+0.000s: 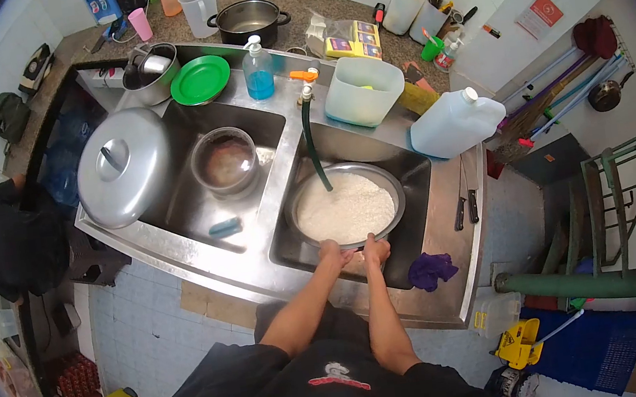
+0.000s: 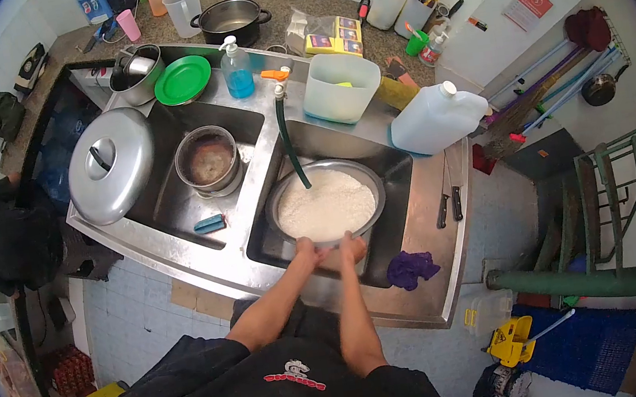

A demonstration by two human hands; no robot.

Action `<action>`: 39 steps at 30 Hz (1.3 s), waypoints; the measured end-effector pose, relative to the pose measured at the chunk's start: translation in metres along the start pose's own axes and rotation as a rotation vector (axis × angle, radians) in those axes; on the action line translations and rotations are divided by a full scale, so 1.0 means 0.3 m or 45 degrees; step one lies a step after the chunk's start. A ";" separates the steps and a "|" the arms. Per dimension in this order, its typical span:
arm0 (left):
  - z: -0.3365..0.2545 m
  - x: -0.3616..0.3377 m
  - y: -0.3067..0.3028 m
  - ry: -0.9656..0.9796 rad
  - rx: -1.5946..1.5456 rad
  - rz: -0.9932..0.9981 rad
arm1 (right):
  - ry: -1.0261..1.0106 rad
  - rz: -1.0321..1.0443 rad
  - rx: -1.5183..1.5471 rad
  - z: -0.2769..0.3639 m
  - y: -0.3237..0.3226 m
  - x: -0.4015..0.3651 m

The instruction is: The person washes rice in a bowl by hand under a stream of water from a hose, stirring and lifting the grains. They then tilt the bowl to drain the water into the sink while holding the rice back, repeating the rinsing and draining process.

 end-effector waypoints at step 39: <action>-0.741 0.190 0.523 1.591 1.776 -0.542 | -0.181 0.440 -0.247 -0.270 0.027 0.246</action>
Point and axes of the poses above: each hand's wrist, its own x-axis towards the middle knuckle, its own y-axis out of the palm, z = x × y, the point moved 3 cm from there along x, towards the middle knuckle, and after that the axes turned 14 degrees about -y, right-handed, at the moved point
